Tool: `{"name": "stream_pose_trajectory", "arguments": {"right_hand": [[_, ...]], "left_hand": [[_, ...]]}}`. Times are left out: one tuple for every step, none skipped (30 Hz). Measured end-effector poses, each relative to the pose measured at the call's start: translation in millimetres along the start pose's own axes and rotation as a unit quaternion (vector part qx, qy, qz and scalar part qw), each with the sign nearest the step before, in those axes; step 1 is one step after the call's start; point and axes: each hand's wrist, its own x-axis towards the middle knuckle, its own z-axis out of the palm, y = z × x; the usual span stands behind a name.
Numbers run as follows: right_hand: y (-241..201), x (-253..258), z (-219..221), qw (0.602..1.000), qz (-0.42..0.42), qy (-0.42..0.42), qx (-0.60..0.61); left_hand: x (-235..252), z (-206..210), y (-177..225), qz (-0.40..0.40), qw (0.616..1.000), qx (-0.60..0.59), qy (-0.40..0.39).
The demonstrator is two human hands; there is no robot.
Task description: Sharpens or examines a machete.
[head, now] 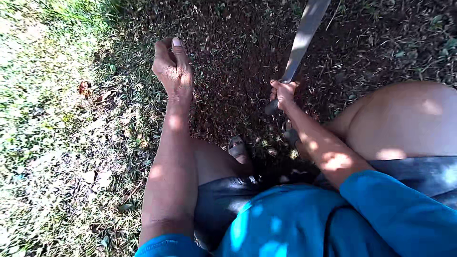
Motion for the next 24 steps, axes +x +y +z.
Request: {"name": "stream_pose_trajectory", "arguments": {"right_hand": [[23.2,-2.7,-9.3,0.997,0.047,-0.01,-0.067],[47.2,-7.3,-22.3,0.98,0.106,-0.032,-0.168],[66.4,-14.4,-36.9,0.94,0.166,-0.074,-0.288],[80.1,-22.8,-49.5,0.884,0.209,-0.128,-0.399],[91.8,-31.2,-59.8,0.833,0.226,-0.175,-0.473],[99.5,-39.1,-67.2,0.804,0.22,-0.211,-0.51],[101.1,-44.6,-71.4,0.794,0.198,-0.229,-0.528],[97.7,-45.6,-75.9,0.796,0.164,-0.231,-0.535],[90.1,-43.9,-79.2,0.804,0.13,-0.234,-0.53],[77.8,-40.9,-78.1,0.806,0.117,-0.237,-0.53],[69.6,-33.2,-71.4,0.814,0.11,-0.216,-0.528],[64.5,-22.7,-61.6,0.828,0.105,-0.177,-0.522],[58.3,-13.2,-52.5,0.849,0.098,-0.143,-0.499],[48.9,-7.1,-43.6,0.877,0.08,-0.116,-0.46],[37.2,-3.8,-33.5,0.906,0.062,-0.094,-0.407],[25.4,-1.7,-22.7,0.938,0.038,-0.077,-0.337],[12.6,-1.5,-12.0,0.965,0.017,-0.068,-0.254],[0.8,-3.2,-2.4,0.983,-0.001,-0.058,-0.172],[-6.2,-4.7,4.6,0.993,-0.013,-0.05,-0.106],[-6.1,-5.8,8.6,0.997,-0.016,-0.041,-0.063],[1.4,-8.2,8.7,0.998,-0.008,-0.031,-0.051],[14.3,-12.4,3.7,0.996,0.014,-0.029,-0.086],[31.9,-18.3,-6.1,0.984,0.042,-0.043,-0.165],[49.6,-24.5,-20.0,0.952,0.09,-0.081,-0.282]], "left_hand": [[0.5,1.2,0.3,0.005,1.0,0.005,-0.003],[1.2,3.3,-0.6,0.012,1.0,0.01,-0.006],[2.0,6.2,-1.9,0.019,1.0,0.016,-0.013],[3.3,8.7,-3.0,0.017,0.999,0.024,-0.022],[4.0,10.5,-4.0,0.012,0.999,0.03,-0.032],[5.2,11.3,-4.3,0.005,0.999,0.033,-0.039],[6.8,10.9,-3.7,0.0,0.998,0.036,-0.045],[6.7,11.8,-2.9,-0.002,0.998,0.035,-0.044],[6.2,12.3,-2.8,-0.003,0.999,0.034,-0.043],[4.9,12.1,-2.5,-0.007,0.999,0.033,-0.043],[4.7,11.4,-2.3,-0.003,0.999,0.03,-0.039],[5.5,10.2,-1.5,0.004,0.999,0.027,-0.033],[5.7,8.7,-0.5,0.009,0.999,0.025,-0.026],[4.8,6.9,0.1,0.008,1.0,0.024,-0.019],[3.3,4.9,1.1,0.004,1.0,0.022,-0.014],[2.6,2.7,1.5,0.004,1.0,0.017,-0.008],[2.4,0.6,1.4,0.01,1.0,0.012,0.002],[2.5,-0.7,0.3,0.018,1.0,0.007,0.013],[2.1,-1.2,-0.8,0.022,1.0,0.002,0.022],[1.9,-1.3,-1.1,0.024,0.999,-0.001,0.025],[1.5,-1.1,-1.5,0.023,0.999,0.0,0.024],[1.9,-0.2,-1.4,0.02,1.0,0.001,0.018],[2.4,1.5,-0.6,0.018,1.0,0.004,0.01],[3.0,4.2,0.7,0.014,1.0,0.01,0.0]]}}
